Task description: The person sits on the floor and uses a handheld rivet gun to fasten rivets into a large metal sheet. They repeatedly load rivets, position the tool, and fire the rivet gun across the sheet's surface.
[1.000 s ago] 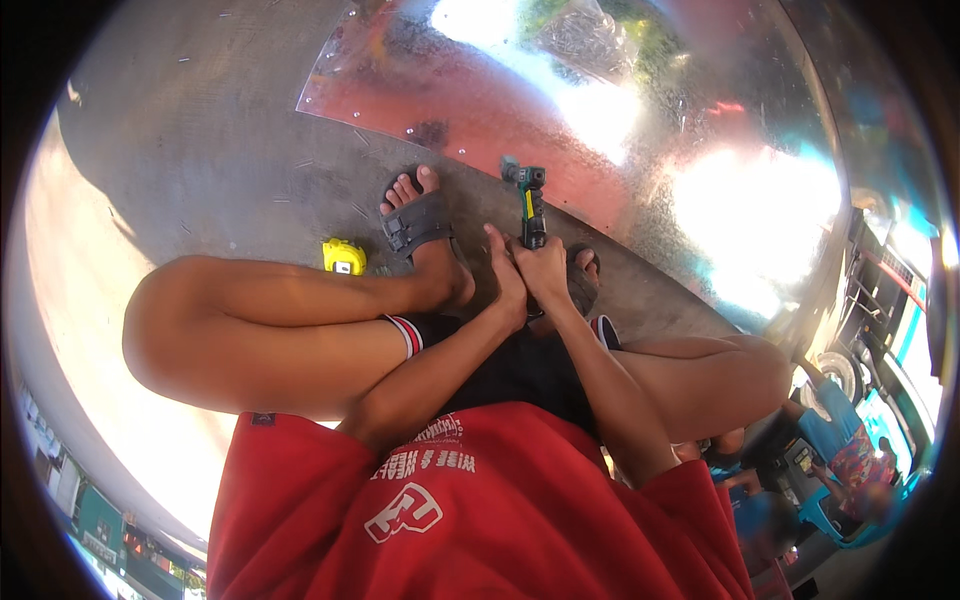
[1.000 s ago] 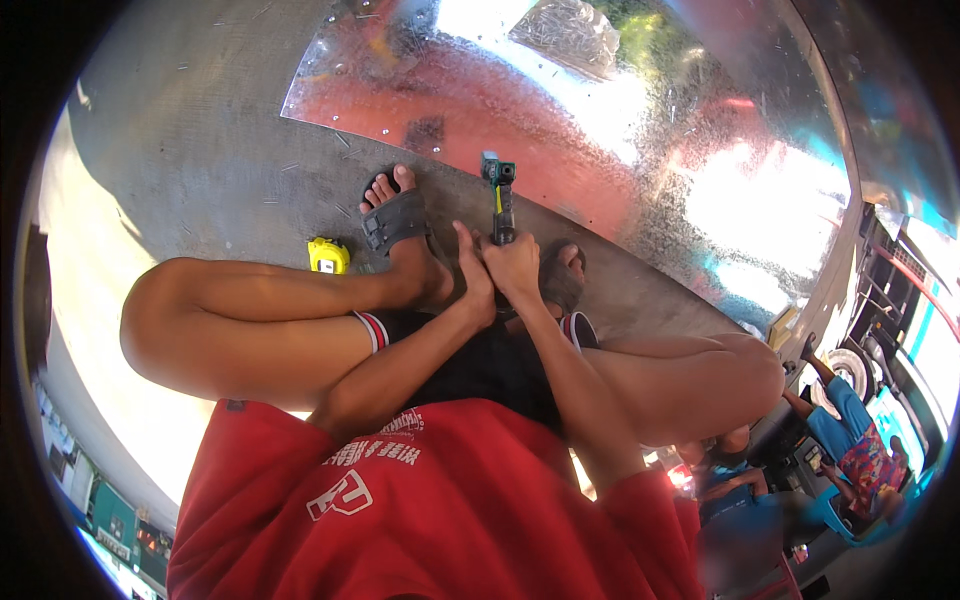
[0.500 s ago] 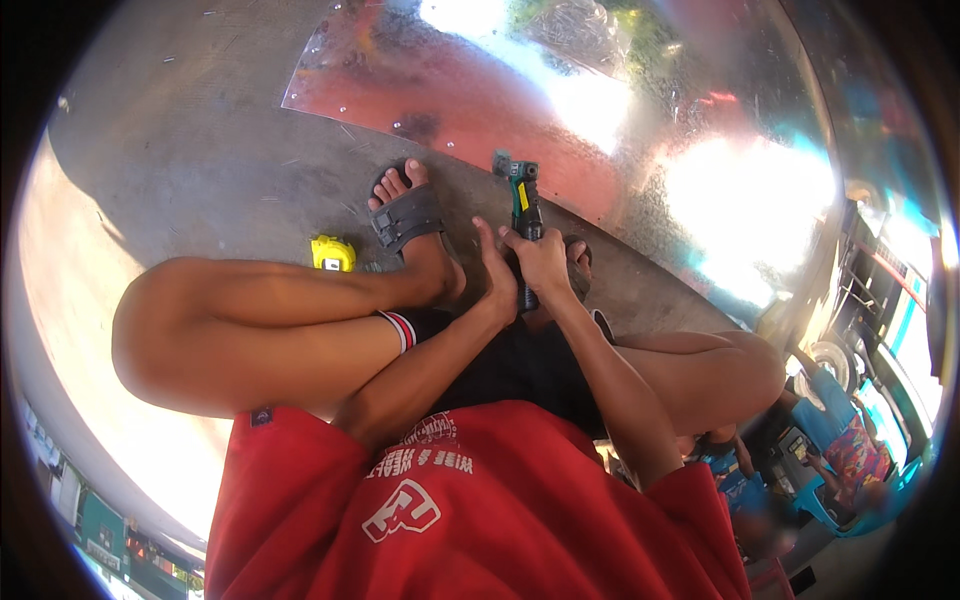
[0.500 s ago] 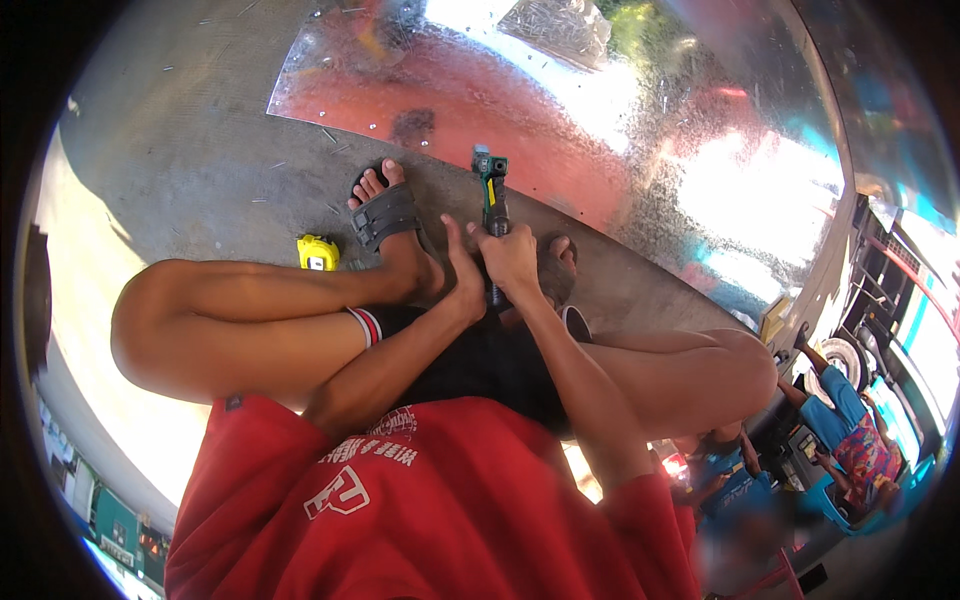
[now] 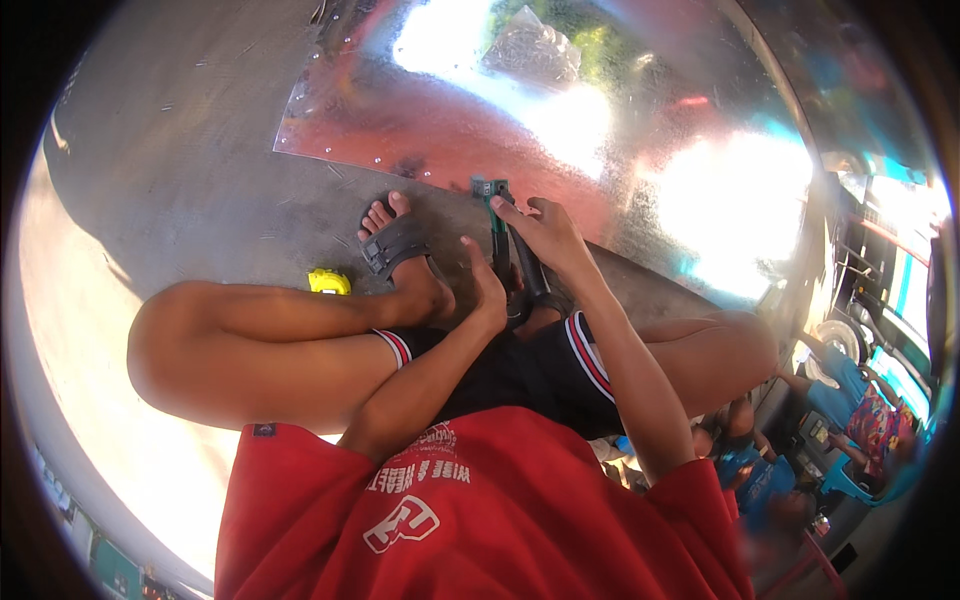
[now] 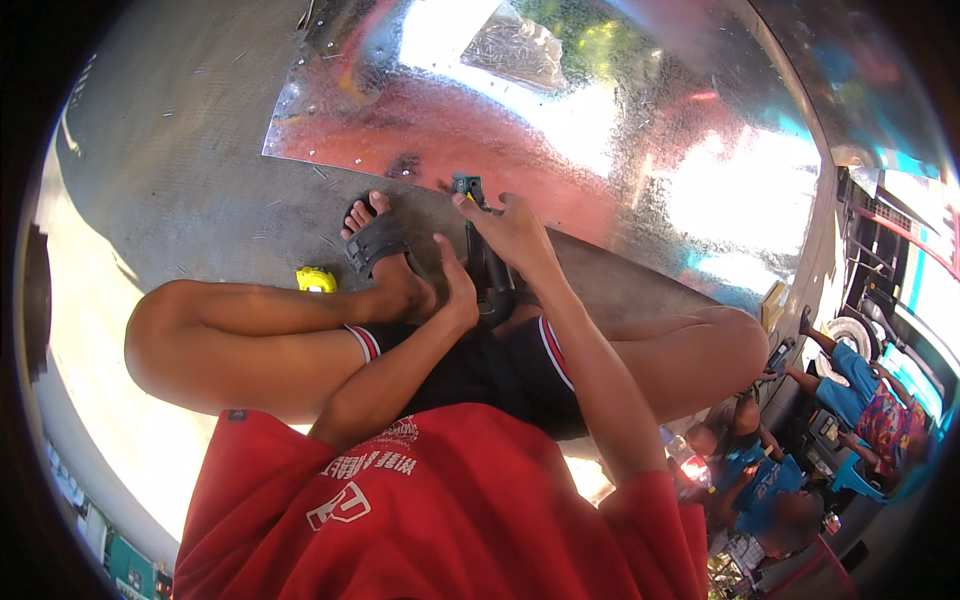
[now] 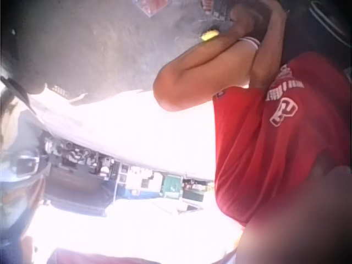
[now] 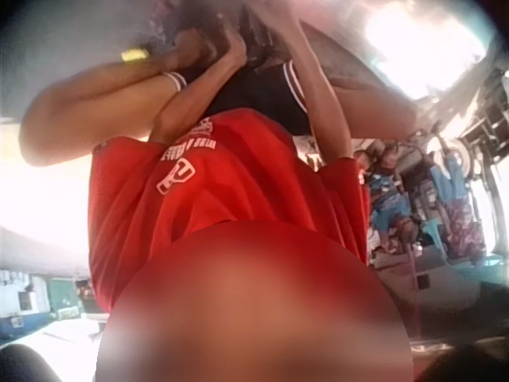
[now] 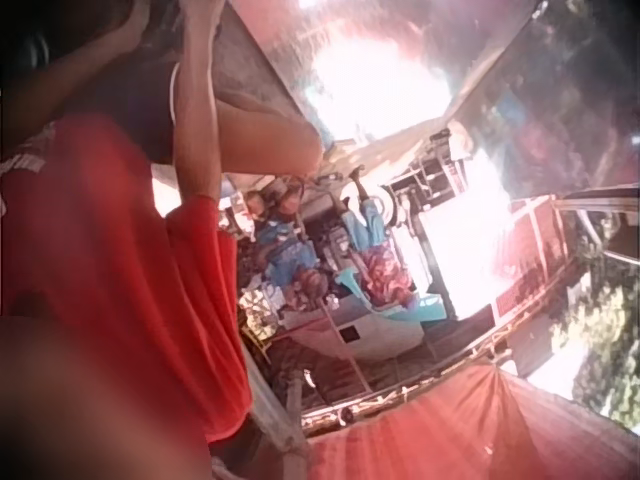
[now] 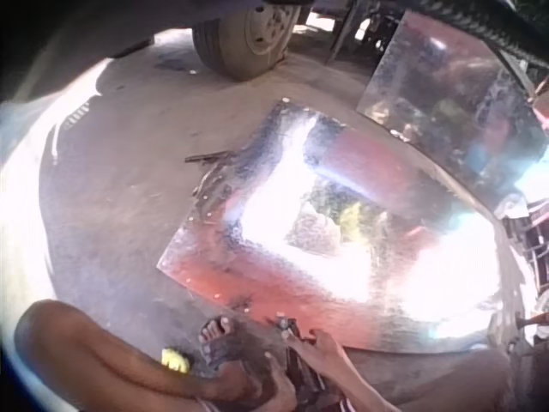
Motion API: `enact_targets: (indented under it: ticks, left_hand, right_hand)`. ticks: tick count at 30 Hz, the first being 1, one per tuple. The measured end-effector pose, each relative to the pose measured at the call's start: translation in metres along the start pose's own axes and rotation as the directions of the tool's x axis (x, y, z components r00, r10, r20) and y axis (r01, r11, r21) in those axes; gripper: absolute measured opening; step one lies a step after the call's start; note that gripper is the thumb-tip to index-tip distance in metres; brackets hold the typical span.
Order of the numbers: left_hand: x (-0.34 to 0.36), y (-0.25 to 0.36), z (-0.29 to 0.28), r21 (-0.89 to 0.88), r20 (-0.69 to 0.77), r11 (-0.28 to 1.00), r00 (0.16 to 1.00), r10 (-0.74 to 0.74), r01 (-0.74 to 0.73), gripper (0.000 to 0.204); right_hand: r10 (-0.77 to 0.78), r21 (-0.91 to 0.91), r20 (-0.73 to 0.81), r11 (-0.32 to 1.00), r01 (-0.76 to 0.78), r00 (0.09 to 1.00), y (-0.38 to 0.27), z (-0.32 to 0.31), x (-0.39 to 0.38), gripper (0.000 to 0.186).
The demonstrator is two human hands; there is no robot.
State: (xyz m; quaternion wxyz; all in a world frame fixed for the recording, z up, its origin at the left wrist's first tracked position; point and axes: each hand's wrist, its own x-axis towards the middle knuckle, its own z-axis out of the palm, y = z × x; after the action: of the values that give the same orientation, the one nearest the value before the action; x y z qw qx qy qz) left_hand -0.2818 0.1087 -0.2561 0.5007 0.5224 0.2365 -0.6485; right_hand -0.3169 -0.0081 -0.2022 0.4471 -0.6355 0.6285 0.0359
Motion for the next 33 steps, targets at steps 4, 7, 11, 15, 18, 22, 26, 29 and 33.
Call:
enact_targets:
  ticks: [4, 7, 11, 15, 18, 22, 26, 29, 33]
  left_hand:
    - [0.001, -0.004, -0.003, -0.083, 0.057, 0.996, 0.998, 0.039, -0.034, 0.115]
    - [0.001, -0.004, -0.009, -0.184, 0.21, 0.978, 0.976, -0.063, 0.102, 0.114]
    - [0.004, -0.002, -0.013, -0.199, 0.103, 0.972, 0.989, -0.103, 0.122, 0.111]
    - [0.003, 0.002, -0.007, -0.195, 0.04, 0.978, 0.997, -0.066, 0.072, 0.11]
    - [-0.004, 0.004, -0.002, -0.139, -0.132, 0.989, 0.989, -0.069, 0.05, 0.107]
    - [-0.012, 0.0, -0.002, -0.055, -0.037, 0.998, 0.999, 0.02, -0.022, 0.104]
    - [0.001, -0.003, -0.001, -0.058, -0.172, 0.98, 0.969, 0.18, -0.192, 0.106]
    - [0.005, -0.003, -0.003, -0.164, -0.113, 0.986, 0.992, -0.056, 0.037, 0.107]
    - [-0.007, 0.0, -0.001, -0.09, -0.002, 0.995, 0.999, -0.037, 0.037, 0.102]
  right_hand:
    - [0.188, -0.074, 0.218, 0.982, -0.176, 0.958, 0.0, 0.024, -0.018, 0.059]
    - [0.24, -0.072, 0.112, 0.97, -0.233, 0.964, 0.009, 0.039, -0.023, 0.056]
    - [0.26, 0.03, 0.073, 0.964, -0.263, 0.963, 0.018, 0.044, -0.024, 0.064]
    - [0.194, 0.074, 0.063, 0.977, -0.199, 0.979, 0.021, 0.049, -0.027, 0.057]
    - [0.214, 0.024, -0.039, 0.977, -0.213, 0.976, 0.027, 0.061, -0.028, 0.045]
    - [0.065, -0.006, -0.193, 0.998, -0.068, 0.979, 0.029, 0.076, -0.026, 0.037]
    - [0.083, 0.027, -0.065, 0.996, -0.082, 0.994, 0.021, 0.053, -0.019, 0.045]
    - [0.074, 0.215, 0.129, 0.971, -0.101, 0.989, 0.017, 0.02, -0.013, 0.043]
    - [0.245, 0.123, 0.252, 0.951, -0.282, 0.936, 0.016, 0.031, -0.017, 0.039]
